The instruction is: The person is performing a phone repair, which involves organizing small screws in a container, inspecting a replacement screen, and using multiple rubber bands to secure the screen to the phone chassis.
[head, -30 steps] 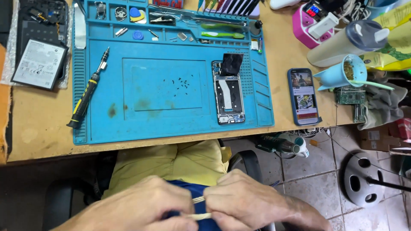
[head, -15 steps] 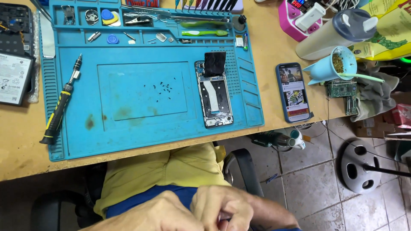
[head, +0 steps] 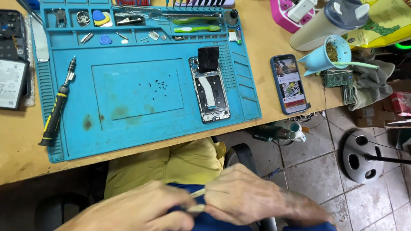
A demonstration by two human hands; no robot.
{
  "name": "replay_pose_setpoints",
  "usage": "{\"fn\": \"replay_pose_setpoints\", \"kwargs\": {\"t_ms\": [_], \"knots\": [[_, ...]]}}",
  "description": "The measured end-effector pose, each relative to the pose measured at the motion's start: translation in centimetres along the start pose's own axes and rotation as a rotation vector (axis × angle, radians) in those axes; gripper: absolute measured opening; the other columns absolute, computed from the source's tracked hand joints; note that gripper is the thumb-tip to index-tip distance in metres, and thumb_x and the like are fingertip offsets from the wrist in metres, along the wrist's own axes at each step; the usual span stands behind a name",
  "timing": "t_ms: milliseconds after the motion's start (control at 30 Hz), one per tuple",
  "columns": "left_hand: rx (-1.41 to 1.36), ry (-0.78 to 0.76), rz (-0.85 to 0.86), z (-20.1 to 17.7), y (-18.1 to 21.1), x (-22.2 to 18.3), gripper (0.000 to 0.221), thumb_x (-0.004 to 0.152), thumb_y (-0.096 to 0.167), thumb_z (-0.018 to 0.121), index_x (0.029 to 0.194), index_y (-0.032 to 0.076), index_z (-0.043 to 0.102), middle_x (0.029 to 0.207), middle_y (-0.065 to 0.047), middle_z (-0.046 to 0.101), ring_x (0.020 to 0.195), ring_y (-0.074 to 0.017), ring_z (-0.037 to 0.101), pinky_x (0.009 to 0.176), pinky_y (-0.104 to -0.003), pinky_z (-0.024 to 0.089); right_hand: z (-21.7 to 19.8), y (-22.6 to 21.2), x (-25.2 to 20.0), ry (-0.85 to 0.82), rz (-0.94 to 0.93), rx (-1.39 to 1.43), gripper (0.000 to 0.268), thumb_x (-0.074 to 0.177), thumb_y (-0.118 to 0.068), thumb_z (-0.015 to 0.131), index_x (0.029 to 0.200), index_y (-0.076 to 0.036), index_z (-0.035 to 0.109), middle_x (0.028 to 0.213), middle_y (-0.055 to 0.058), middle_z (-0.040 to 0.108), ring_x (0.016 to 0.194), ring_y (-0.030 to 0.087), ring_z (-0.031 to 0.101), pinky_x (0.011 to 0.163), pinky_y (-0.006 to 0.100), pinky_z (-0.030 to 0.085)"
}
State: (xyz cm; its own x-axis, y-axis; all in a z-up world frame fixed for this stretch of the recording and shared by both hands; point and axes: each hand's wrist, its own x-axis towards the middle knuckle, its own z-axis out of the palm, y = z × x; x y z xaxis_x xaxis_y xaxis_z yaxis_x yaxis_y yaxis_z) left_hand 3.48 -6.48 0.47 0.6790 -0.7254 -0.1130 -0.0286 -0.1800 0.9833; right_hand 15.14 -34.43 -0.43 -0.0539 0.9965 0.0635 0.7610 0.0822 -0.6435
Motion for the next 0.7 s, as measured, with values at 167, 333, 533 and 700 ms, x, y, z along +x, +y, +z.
{"fn": "replay_pose_setpoints", "kwargs": {"t_ms": [167, 333, 533, 700], "knots": [[-0.106, 0.1, -0.461, 1.3, 1.7, 4.6, 0.04, 0.105, 0.063, 0.06, 0.097, 0.028, 0.078, 0.079, 0.009, 0.074, 0.068, -0.0127, 0.065, 0.068, -0.035, 0.053, -1.3, -1.0, 2.5, 0.217, 0.027, -0.28, 0.04, 0.118, -0.024, 0.055, 0.08, -0.011, 0.056, 0.07, 0.003, 0.056, 0.056, 0.024, 0.054, 0.059, 0.04, 0.041], [-0.48, 0.039, 0.008, 2.3, 0.6, 2.3, 0.033, 0.115, 0.022, 0.063, 0.084, 0.018, 0.054, 0.078, 0.009, 0.038, 0.069, -0.0052, 0.037, 0.061, -0.032, 0.029, -0.2, 2.6, 3.2, 0.012, -0.224, 0.863, 0.074, 0.124, -0.068, 0.039, 0.086, -0.011, 0.068, 0.081, 0.003, 0.064, 0.057, 0.023, 0.058, 0.057, 0.038, 0.042], [-0.177, 0.083, -0.063, 0.2, -2.6, -4.8, 0.026, 0.103, 0.01, 0.047, 0.078, 0.015, 0.054, 0.081, 0.006, 0.051, 0.07, -0.0057, 0.05, 0.061, -0.03, 0.036, 0.3, 1.8, 2.1, 0.17, -0.183, 0.832, 0.068, 0.123, -0.056, 0.027, 0.073, -0.012, 0.042, 0.064, 0.002, 0.035, 0.047, 0.021, 0.028, 0.049, 0.038, 0.021], [0.171, -0.076, -0.019, -0.3, -6.6, -13.3, 0.058, 0.128, 0.059, 0.033, 0.087, 0.02, 0.048, 0.097, 0.003, 0.053, 0.069, -0.0122, 0.057, 0.07, -0.038, 0.033, -3.2, 0.4, -4.2, 0.171, 0.072, 0.266, 0.043, 0.12, -0.023, 0.034, 0.078, -0.014, 0.042, 0.068, -0.002, 0.036, 0.054, 0.016, 0.031, 0.051, 0.035, 0.033]]}}
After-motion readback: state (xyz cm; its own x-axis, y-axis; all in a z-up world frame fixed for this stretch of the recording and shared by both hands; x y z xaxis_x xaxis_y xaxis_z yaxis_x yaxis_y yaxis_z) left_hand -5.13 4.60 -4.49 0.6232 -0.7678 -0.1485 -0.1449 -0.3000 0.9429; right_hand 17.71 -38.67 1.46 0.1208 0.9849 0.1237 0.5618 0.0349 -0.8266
